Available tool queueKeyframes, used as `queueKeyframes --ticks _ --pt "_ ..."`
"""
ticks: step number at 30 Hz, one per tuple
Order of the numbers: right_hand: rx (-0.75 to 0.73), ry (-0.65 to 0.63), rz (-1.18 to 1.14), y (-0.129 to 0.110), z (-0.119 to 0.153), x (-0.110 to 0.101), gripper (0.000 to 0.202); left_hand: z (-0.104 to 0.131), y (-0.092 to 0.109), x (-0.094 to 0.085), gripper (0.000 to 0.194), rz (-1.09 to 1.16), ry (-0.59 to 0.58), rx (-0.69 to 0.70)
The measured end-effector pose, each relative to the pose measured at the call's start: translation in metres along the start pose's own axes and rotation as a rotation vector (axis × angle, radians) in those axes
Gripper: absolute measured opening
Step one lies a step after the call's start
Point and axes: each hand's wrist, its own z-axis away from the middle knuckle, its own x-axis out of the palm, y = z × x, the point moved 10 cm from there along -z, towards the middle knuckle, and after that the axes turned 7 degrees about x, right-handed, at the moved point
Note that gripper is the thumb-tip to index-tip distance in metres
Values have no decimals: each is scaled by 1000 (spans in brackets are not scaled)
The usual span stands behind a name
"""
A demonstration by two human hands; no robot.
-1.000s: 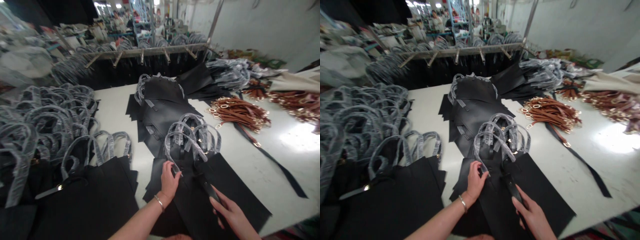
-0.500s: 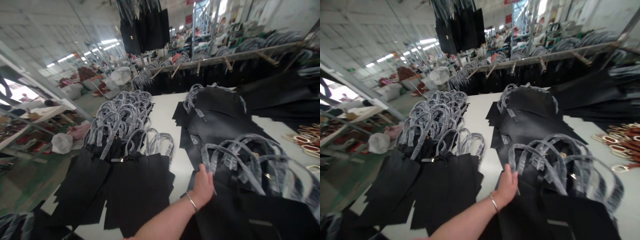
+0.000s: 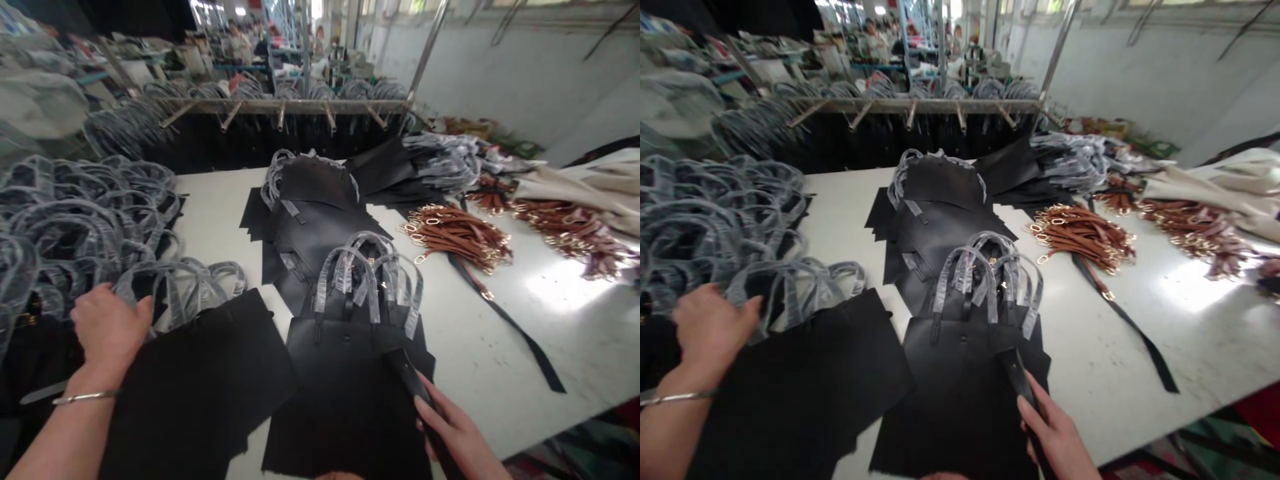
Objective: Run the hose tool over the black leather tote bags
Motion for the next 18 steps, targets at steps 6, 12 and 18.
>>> queueKeyframes --ticks 6,12,18 --pt "28 -35 13 -36 -22 18 67 152 216 70 24 563 -324 624" --pt "115 -62 -26 -45 -34 20 60 313 310 99 37 597 -605 965" --pt "-65 -5 30 -70 -44 25 64 328 311 101 37 501 -595 1095"
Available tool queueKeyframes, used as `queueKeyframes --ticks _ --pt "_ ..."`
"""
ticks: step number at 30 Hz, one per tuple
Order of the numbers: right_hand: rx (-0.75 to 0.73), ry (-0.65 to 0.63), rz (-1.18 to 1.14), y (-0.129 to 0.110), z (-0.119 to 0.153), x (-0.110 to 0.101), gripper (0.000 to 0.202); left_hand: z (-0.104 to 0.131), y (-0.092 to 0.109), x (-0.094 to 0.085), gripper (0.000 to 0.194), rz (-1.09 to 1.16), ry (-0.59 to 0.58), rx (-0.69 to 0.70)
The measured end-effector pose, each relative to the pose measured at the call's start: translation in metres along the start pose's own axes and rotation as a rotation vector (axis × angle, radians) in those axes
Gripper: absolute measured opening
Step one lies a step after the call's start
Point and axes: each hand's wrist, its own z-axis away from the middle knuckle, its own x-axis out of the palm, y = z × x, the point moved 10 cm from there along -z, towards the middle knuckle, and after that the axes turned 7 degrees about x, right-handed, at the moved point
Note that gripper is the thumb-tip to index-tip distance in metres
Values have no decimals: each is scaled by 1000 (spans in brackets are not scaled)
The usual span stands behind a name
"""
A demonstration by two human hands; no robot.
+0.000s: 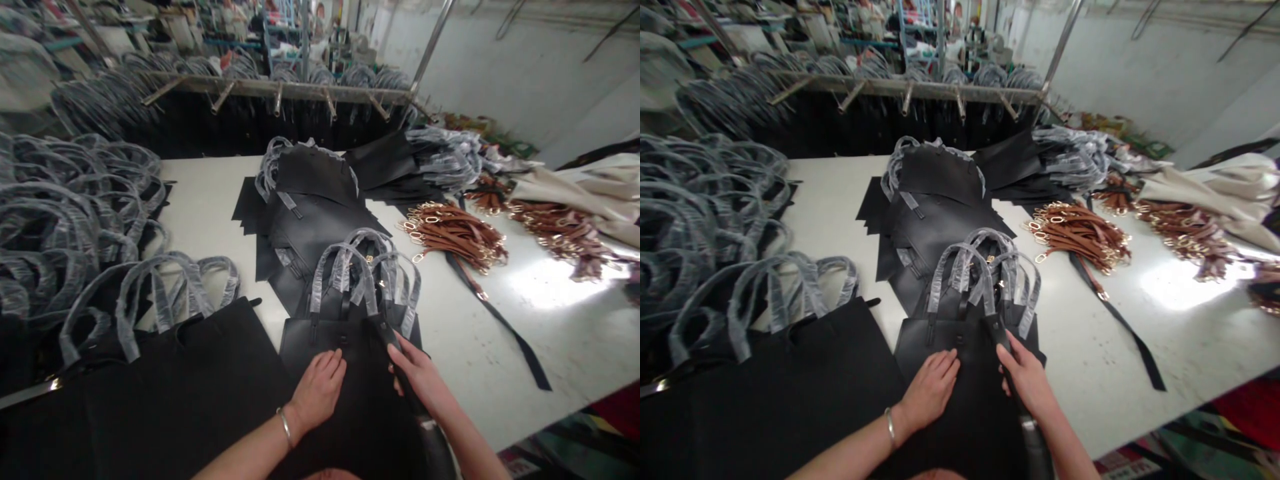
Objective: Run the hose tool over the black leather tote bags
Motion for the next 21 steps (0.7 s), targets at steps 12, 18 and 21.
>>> queueKeyframes --ticks 12,18,21 --pt "207 53 -182 72 48 -52 73 32 13 15 45 -73 -102 63" --pt "199 18 -183 53 26 -45 59 34 14 21 44 -73 -125 65" --pt "166 -16 -149 37 18 -37 54 41 13 23 44 -80 -147 50"
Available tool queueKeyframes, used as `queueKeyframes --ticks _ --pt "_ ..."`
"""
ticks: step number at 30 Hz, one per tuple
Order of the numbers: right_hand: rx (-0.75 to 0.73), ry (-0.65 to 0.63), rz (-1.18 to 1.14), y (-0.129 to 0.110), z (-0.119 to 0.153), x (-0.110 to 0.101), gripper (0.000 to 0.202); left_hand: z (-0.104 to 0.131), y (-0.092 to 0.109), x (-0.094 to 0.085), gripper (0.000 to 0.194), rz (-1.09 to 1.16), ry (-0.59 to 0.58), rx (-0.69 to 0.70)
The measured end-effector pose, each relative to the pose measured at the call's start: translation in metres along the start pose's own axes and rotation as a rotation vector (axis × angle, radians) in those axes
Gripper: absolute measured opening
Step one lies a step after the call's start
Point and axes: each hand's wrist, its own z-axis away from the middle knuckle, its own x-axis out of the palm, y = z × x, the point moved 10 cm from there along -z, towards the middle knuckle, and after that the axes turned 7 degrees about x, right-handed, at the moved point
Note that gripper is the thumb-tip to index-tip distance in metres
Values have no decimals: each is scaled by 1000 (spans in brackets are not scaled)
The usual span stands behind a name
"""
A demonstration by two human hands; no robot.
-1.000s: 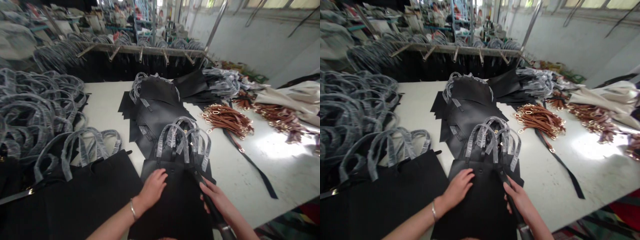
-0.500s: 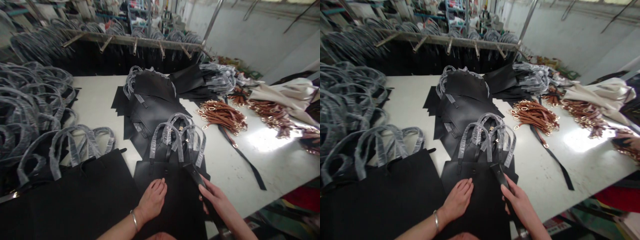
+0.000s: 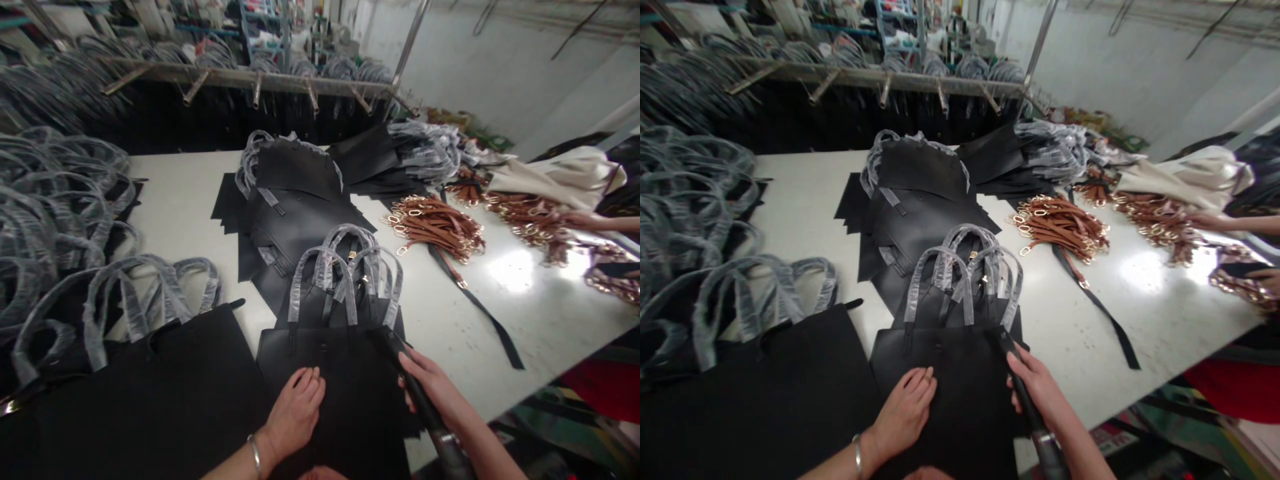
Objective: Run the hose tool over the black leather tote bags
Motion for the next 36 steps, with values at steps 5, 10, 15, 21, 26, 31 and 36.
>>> queueKeyframes --ticks 5,10,15,21,26,31,36 --pt "72 -29 35 7 3 0 52 9 0 -3 45 4 -14 -7" --pt "88 -63 46 2 -5 9 56 9 0 -5 45 -2 -19 -6" --pt "-123 68 46 -37 -5 2 61 10 -1 -9 42 -15 0 -6" --pt "-23 41 90 -10 12 -16 65 11 2 -16 40 -31 65 7" --pt "1 -6 110 -8 -6 11 70 12 2 -10 40 -10 74 -3" --pt "-176 46 174 -36 1 26 79 0 10 -6 40 -3 113 14" --pt "-100 -70 310 -14 15 54 77 -31 29 -1 43 27 139 24"
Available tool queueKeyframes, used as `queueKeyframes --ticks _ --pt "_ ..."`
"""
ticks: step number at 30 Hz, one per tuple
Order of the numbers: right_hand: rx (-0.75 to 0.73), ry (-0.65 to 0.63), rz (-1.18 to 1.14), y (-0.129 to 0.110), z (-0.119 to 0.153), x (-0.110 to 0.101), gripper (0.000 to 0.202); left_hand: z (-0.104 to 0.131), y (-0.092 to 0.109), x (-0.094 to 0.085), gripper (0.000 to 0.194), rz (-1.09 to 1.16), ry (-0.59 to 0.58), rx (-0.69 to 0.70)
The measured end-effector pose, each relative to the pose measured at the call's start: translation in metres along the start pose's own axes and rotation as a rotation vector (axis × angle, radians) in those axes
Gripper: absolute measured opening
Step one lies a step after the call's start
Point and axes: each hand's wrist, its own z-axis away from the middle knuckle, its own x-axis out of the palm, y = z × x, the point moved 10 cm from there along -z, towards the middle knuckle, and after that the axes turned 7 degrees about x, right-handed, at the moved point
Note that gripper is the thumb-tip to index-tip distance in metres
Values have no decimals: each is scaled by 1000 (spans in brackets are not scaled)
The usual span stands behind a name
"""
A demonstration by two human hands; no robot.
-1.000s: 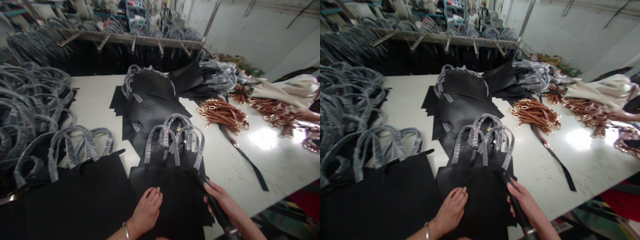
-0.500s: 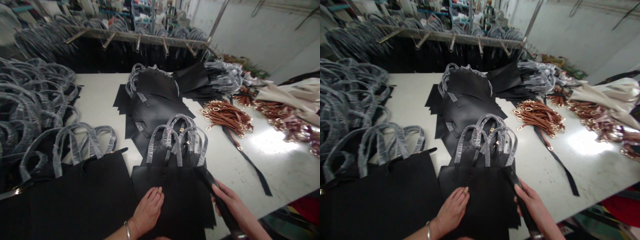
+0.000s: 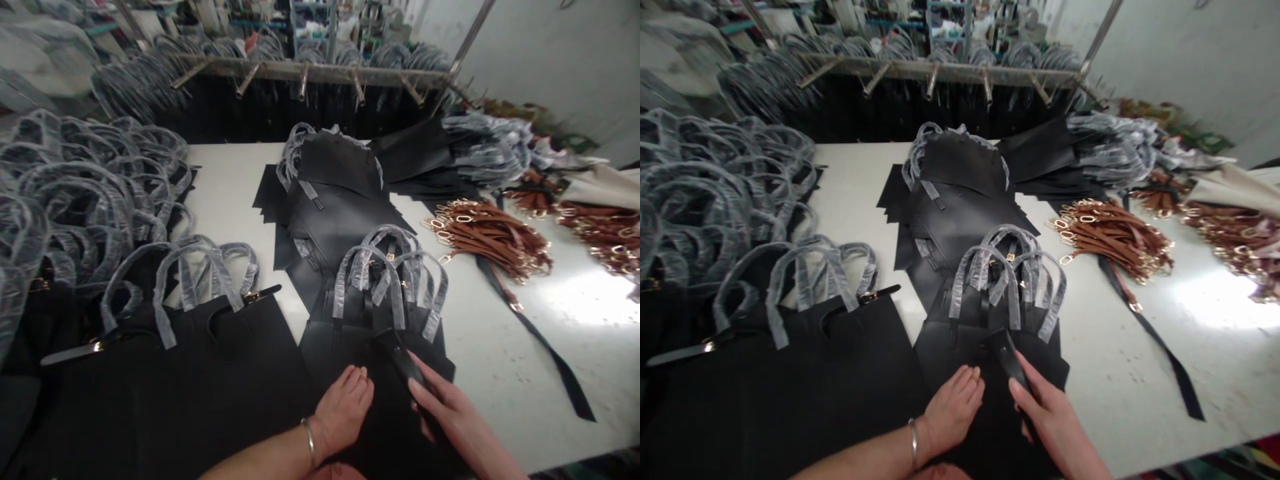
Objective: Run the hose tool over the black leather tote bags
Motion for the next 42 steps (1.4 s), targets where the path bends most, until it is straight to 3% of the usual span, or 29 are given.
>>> queueKeyframes --ticks 5,8,13,22,27,30,33,35,36,40,42 --pt "-55 -96 171 -7 -9 44 63 -24 15 15 46 112 -22 7" --pt "-90 -99 228 -22 -23 57 61 -28 16 21 41 175 -35 7" --pt "-216 -23 279 -58 -41 64 56 -27 14 17 43 162 -27 15" --pt "-143 -88 288 -46 -25 77 50 -24 12 30 26 289 -6 -19" --pt "-239 -21 311 -66 -35 82 58 -19 10 11 33 179 6 10" --pt "-201 -2 272 -61 -32 74 58 -9 11 3 38 152 23 16" --pt "-153 -60 269 -50 -25 76 59 1 10 -3 36 235 45 5" --pt "-130 -90 278 -46 -22 80 61 7 -4 -14 31 372 112 -65" --pt "-121 -101 282 -44 -20 82 62 12 -20 -22 31 434 178 -157" --pt "-117 -126 310 -42 -16 90 63 57 -119 -58 33 456 524 -764" --pt "-114 -122 332 -40 -12 91 64 67 -152 -59 27 505 535 -903"
